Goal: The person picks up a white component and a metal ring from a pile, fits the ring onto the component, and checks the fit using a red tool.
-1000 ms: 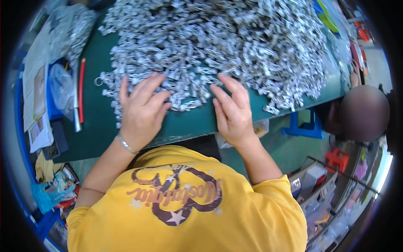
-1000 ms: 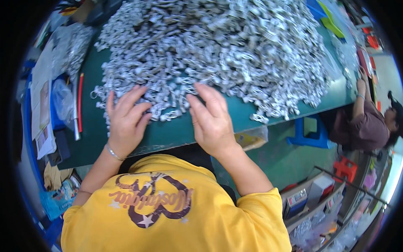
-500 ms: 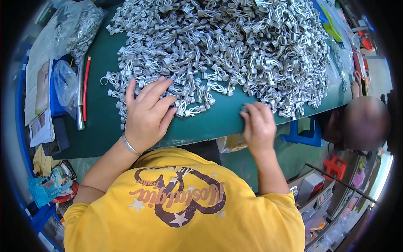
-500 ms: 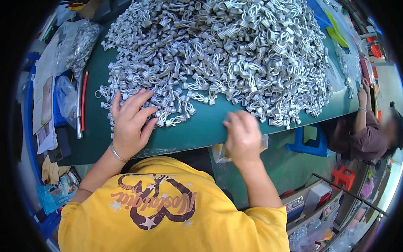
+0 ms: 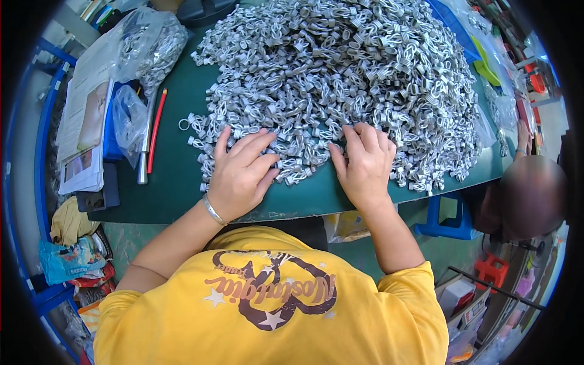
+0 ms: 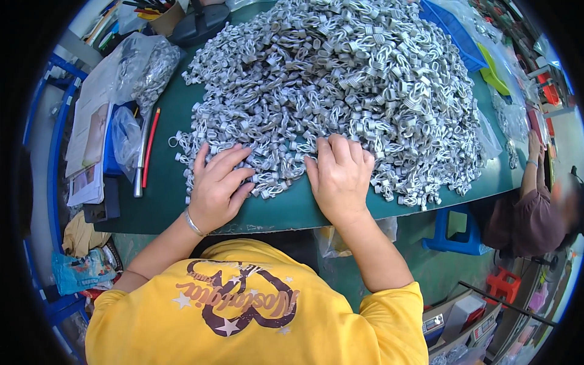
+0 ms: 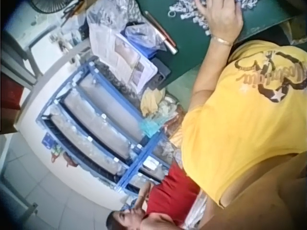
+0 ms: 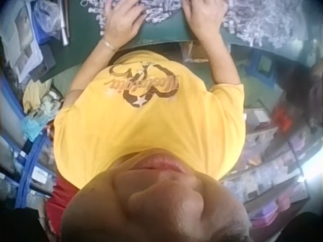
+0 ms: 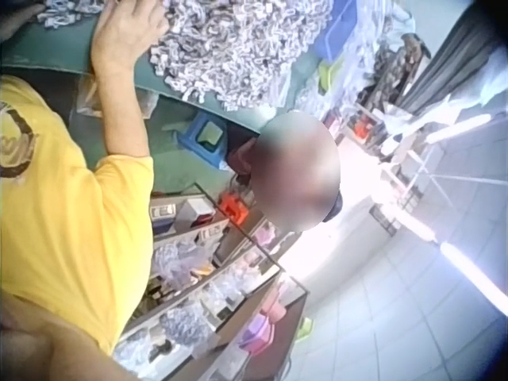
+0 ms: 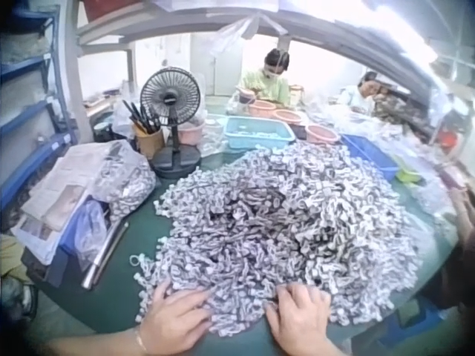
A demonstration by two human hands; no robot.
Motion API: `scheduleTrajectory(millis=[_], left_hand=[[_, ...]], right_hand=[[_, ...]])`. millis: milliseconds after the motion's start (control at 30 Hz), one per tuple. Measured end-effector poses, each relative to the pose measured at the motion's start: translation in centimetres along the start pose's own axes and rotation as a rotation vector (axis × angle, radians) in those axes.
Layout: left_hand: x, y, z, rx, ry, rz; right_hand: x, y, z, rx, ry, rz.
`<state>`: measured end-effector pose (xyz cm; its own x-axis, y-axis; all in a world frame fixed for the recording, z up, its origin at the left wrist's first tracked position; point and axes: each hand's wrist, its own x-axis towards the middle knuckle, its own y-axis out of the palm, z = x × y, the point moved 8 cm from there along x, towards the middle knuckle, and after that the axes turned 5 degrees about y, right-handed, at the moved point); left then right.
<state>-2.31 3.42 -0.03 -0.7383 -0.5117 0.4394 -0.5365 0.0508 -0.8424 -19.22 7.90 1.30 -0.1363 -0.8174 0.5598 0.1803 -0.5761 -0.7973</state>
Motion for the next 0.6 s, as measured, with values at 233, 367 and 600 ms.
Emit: scheduleTrajectory(millis=[233,367,600], left_hand=[[-0.1,-0.3,-0.1,-0.022,0.014,-0.026],[-0.2,-0.4,0.1,-0.040,0.004,-0.023],[0.2,-2.5,-0.6,-0.271,0.030,-0.247]], right_hand=[[0.4,0.5,0.2,-0.149,-0.015,0.020],[1.0,0.1,0.5,-0.071,-0.043,-0.047],[-0.6,-0.3,2.8,0.894,0.180,-0.052]])
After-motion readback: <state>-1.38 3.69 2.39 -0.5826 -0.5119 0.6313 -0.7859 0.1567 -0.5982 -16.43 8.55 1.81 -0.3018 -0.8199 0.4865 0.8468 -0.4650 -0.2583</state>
